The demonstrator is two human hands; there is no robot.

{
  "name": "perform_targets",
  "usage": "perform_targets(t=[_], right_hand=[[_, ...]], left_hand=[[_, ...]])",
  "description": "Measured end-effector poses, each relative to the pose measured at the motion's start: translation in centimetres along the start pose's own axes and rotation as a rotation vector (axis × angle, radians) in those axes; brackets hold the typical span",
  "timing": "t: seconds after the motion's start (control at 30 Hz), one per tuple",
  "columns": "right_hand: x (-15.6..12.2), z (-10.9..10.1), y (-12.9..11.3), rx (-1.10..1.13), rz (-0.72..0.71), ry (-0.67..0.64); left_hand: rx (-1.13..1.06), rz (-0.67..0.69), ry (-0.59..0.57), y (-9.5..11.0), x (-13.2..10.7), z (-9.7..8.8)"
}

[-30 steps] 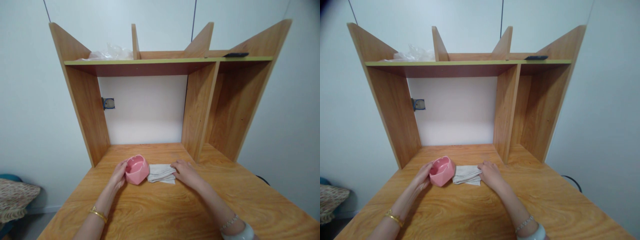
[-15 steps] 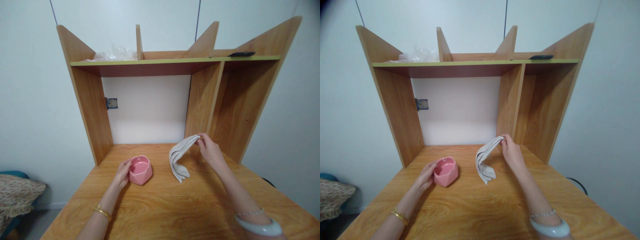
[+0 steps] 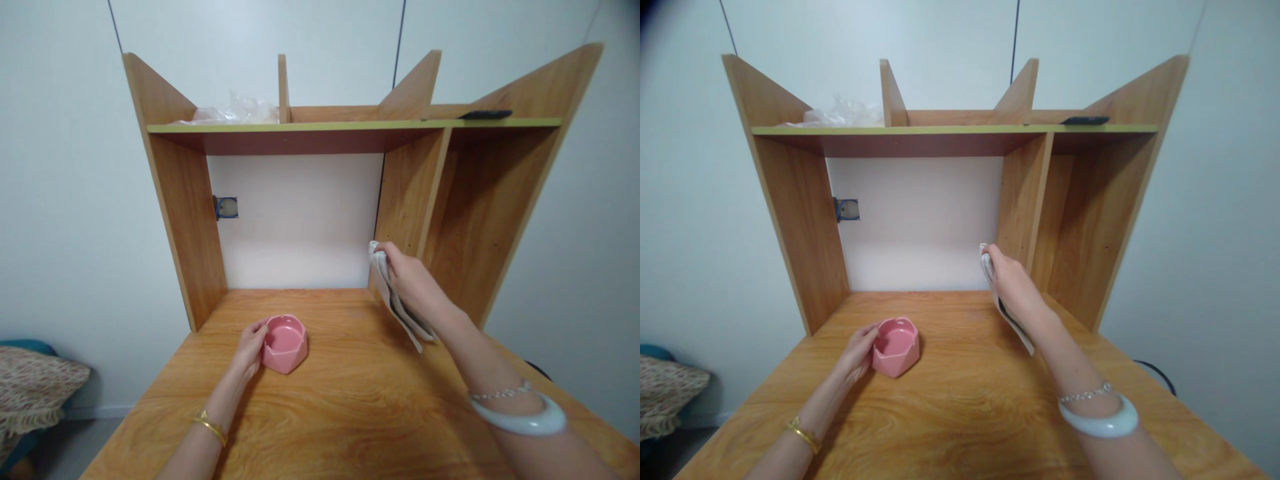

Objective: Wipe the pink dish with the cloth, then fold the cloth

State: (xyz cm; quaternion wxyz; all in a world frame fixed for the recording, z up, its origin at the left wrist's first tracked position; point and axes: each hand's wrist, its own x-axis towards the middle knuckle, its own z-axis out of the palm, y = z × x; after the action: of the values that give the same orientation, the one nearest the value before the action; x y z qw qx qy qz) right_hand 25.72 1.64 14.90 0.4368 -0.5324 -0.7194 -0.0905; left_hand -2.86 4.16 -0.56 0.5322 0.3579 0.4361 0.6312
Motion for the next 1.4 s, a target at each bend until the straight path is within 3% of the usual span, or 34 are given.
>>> perform_targets(t=[0.17,0.33,0.53,0.73,0.9,1.0,1.13,1.4], right_hand=[[-1.6,5.3,-0.5,-0.019,-0.057,-0.269],[-3.0,8.8,-2.7,0.094,-0.075,-0.336],[-5.3,11.3,-6.3,0.233,-0.2,-0.452],[-7.1,11.6,-7.5,0.225,-0.282,-0.538],[-6.7,11.5,-7.2,-0.003,-0.011,-0.443],[-6.8,12.0,-6.4,-0.049,0.165,-0.563],[-7.6,13.5,-5.1,0.006,0.305,-0.686],[-8.8,15.6,-3.6,0.156,0.455,-0.529]], left_hand=[[0.022,0.012,-0.013,0.0,-0.2,0.4],[0.047,0.027,-0.025,0.2,-0.4,0.5],[0.134,0.085,-0.053,0.5,-0.6,0.7],[0.226,0.186,-0.062,0.7,-0.4,1.3],[0.25,0.223,-0.041,0.9,-0.6,1.5],[0.287,0.276,-0.034,1.2,-1.2,1.8],[0.399,0.409,-0.139,1.6,-2.1,2.4],[0.671,0.556,-0.308,1.8,-3.3,2.8]])
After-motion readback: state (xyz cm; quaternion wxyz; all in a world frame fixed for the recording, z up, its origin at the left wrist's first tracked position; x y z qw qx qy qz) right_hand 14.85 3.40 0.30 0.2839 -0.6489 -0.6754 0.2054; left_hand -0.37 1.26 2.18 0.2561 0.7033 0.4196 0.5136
